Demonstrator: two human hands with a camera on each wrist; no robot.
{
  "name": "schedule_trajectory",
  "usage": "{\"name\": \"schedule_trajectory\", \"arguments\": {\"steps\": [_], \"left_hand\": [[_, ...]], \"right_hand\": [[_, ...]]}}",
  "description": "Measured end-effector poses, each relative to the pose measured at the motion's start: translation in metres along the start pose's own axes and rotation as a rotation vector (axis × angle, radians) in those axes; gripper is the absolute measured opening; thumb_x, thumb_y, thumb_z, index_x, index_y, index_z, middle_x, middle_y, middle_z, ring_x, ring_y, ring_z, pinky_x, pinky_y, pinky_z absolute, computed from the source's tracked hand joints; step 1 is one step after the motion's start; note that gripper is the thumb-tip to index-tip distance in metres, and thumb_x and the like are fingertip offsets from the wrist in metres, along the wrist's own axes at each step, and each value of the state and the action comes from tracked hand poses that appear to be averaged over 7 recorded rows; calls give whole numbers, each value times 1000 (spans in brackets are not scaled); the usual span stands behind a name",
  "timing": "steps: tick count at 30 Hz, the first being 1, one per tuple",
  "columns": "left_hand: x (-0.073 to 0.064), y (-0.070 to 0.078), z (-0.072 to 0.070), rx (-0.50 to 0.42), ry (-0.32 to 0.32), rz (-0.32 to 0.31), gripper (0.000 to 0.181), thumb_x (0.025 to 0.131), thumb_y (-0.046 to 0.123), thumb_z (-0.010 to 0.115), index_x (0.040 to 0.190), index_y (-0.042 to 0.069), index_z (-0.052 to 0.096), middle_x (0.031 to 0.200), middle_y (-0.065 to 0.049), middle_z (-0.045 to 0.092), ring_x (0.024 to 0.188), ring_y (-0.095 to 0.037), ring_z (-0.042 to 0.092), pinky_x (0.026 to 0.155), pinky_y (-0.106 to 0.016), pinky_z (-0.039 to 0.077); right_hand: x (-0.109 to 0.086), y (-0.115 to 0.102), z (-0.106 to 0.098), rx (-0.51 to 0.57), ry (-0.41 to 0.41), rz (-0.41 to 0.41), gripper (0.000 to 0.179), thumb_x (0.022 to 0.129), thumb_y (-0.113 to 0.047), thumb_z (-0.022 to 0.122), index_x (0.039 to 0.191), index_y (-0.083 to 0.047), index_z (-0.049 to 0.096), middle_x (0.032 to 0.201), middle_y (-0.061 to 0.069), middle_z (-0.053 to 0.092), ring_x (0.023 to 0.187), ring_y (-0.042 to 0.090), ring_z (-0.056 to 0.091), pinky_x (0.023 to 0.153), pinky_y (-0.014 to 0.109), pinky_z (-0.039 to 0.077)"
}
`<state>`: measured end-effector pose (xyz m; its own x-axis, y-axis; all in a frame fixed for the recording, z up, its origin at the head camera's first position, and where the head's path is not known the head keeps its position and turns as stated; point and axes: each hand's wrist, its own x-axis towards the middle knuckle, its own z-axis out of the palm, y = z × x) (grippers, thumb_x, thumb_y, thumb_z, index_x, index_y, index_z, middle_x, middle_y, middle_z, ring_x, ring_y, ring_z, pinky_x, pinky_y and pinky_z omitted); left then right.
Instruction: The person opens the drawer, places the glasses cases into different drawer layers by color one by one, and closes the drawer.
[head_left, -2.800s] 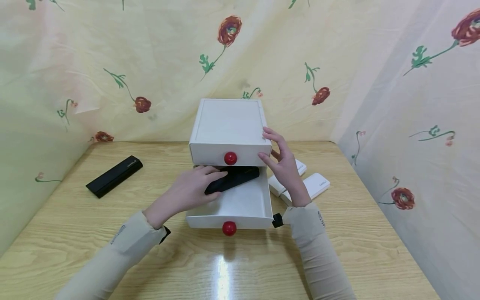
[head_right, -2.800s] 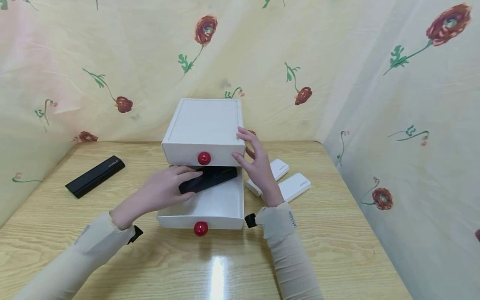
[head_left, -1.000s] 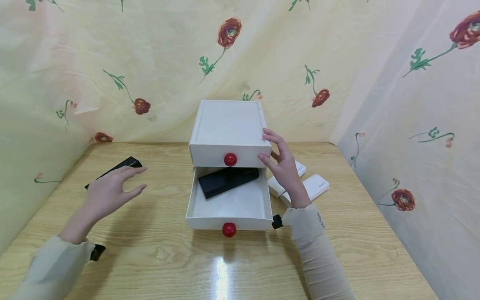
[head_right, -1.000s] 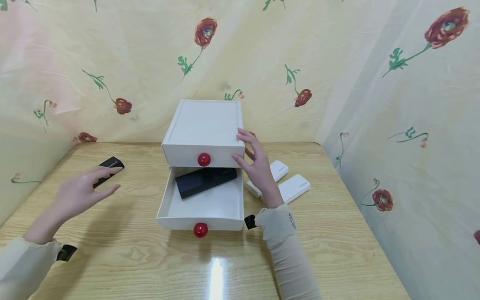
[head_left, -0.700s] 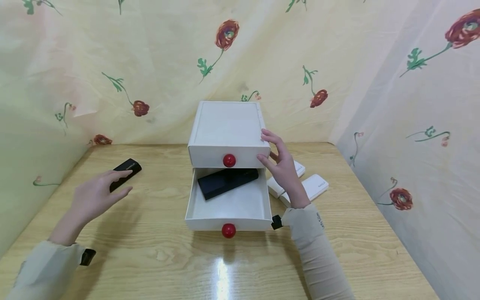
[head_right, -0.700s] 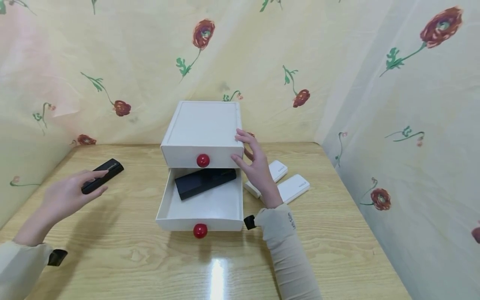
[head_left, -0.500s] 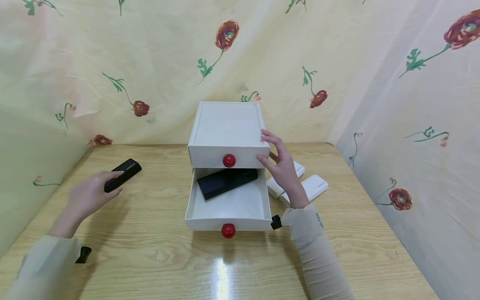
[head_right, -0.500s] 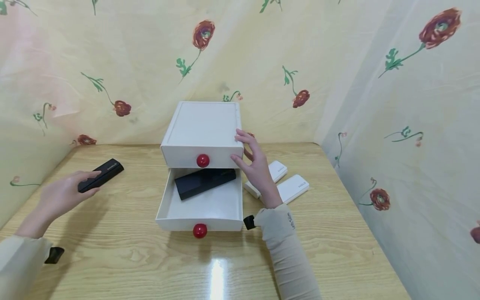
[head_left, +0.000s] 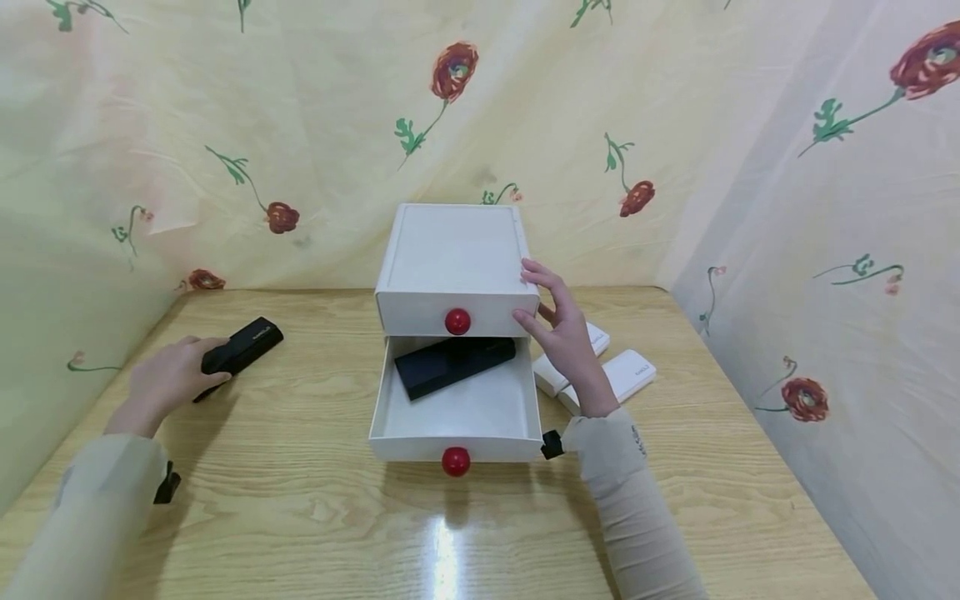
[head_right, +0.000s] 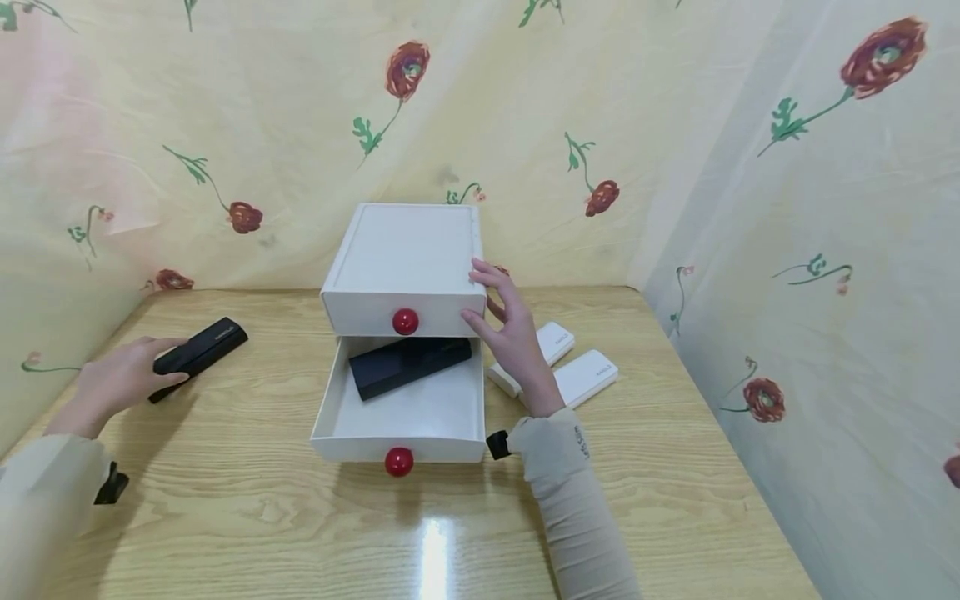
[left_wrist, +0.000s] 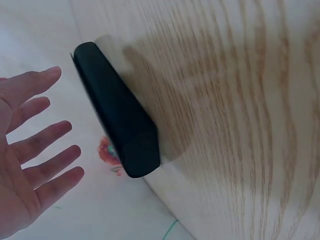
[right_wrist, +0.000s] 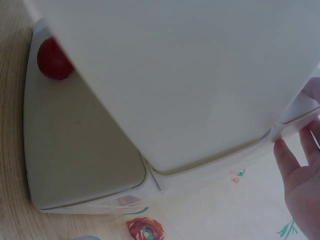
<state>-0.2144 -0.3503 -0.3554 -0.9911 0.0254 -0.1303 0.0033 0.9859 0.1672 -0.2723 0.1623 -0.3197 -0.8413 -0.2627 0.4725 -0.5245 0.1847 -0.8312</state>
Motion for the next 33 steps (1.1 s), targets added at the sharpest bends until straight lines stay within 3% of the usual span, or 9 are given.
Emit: {"name": "schedule_trajectory", "arguments": {"steps": [5,14,22,33], "left_hand": [[6,-7,1,-20,-44,-25,69,88,33,67,142,-1,40,134,-40,42,116,-60,44,85,-70,41],[12,-15,4,-50,-85,-43,73,86,34,69,142,-3,40,137,-41,40,119,-60,41,85,-72,39],[18,-22,7,-53,-108,-42,75,86,34,69,142,-5,38,136,-43,38,120,-60,40,87,-72,39],[26,-23,14,-60,-111,-1,72,84,24,70,139,-11,38,132,-45,41,117,-61,42,95,-70,38]], "right_hand": [[-1,-12,2,25,-9,-10,48,91,8,59,136,4,43,155,16,33,148,30,24,108,66,33],[2,9,3,3,-2,-17,49,92,-1,62,137,-6,47,156,3,36,147,19,27,108,63,35],[1,10,2,0,-2,-12,50,92,-2,63,138,-8,46,156,1,35,147,18,26,109,62,35],[-5,-19,-1,-4,-12,31,48,92,3,60,137,2,43,156,13,32,147,28,25,110,62,33]]}}
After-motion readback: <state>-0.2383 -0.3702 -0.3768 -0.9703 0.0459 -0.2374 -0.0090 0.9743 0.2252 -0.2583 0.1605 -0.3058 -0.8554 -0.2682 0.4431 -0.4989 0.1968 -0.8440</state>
